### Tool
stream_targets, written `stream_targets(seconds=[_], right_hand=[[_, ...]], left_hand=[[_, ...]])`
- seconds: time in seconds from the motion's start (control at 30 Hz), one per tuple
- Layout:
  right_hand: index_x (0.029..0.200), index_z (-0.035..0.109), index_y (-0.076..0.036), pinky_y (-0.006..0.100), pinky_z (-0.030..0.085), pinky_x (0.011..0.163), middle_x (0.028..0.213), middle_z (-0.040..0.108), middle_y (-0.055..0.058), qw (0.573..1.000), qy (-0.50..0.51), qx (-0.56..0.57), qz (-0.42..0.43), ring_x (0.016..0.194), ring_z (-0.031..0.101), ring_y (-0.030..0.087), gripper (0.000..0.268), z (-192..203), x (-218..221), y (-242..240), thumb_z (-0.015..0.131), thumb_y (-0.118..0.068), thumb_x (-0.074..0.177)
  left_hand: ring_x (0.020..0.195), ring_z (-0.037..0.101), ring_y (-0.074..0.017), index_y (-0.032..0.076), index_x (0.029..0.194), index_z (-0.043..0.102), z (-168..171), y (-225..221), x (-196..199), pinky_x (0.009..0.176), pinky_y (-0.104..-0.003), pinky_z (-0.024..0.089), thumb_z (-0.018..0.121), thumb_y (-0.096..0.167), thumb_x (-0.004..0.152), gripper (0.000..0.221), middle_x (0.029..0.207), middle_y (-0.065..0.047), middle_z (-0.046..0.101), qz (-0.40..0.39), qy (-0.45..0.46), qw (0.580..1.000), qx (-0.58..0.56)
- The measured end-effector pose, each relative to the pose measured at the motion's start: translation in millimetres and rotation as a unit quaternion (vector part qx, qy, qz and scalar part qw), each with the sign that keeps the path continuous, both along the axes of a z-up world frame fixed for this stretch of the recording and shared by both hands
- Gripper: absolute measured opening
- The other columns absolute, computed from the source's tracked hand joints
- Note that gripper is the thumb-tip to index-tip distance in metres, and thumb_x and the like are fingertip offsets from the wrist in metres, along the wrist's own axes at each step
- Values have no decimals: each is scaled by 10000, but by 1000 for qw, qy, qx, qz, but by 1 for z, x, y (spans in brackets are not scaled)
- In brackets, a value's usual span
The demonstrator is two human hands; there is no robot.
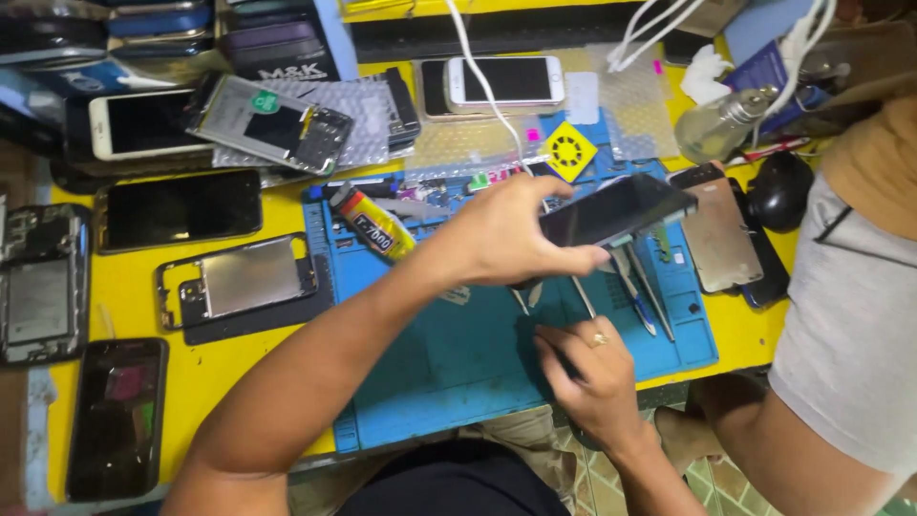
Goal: The person applies adhesive to a smartphone frame and uses tweezers to place a small component. They then handle a light blue smartphone, using a tool to pry open the back cover and a heat gun to warm the edges. Finally, they use a plastic card to separate the back cover from the phone body.
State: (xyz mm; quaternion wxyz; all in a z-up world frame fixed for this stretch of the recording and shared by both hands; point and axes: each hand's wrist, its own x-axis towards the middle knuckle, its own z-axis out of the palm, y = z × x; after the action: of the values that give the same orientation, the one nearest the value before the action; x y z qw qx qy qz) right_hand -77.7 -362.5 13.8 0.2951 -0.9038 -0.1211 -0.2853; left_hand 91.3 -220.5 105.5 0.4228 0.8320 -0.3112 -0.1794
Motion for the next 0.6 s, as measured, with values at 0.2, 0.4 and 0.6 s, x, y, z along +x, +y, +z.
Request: stream_targets(seconds=[0.2,0.4,0.6], right_hand=[[1032,699,-93,432,469,652,883,625,87,983,-20,-64,169,748,604,335,129,12,53,55,700,-48,911],[1035,675,-43,486,491,676,901,627,145,980,25,-82,178,779,617,386,211,-10,84,66,783,-91,859],[941,670,-136,461,496,785,923,636,70,973,152,-60,163,868,624,343,182,-12,93,62,812,-223,867]], left_hand=[[851,630,-209,-31,1378,590,-48,97,-2,723,-358,605,718,444,797,761,1044,-166,582,40,201,938,-281],[836,636,-208,-20,1440,496,-64,167,-13,653,-318,573,639,432,850,757,1153,-198,617,62,310,807,-499],[893,702,-279,42,1537,455,-85,180,-11,722,-369,569,524,664,902,891,1183,-235,698,7,407,705,-581]])
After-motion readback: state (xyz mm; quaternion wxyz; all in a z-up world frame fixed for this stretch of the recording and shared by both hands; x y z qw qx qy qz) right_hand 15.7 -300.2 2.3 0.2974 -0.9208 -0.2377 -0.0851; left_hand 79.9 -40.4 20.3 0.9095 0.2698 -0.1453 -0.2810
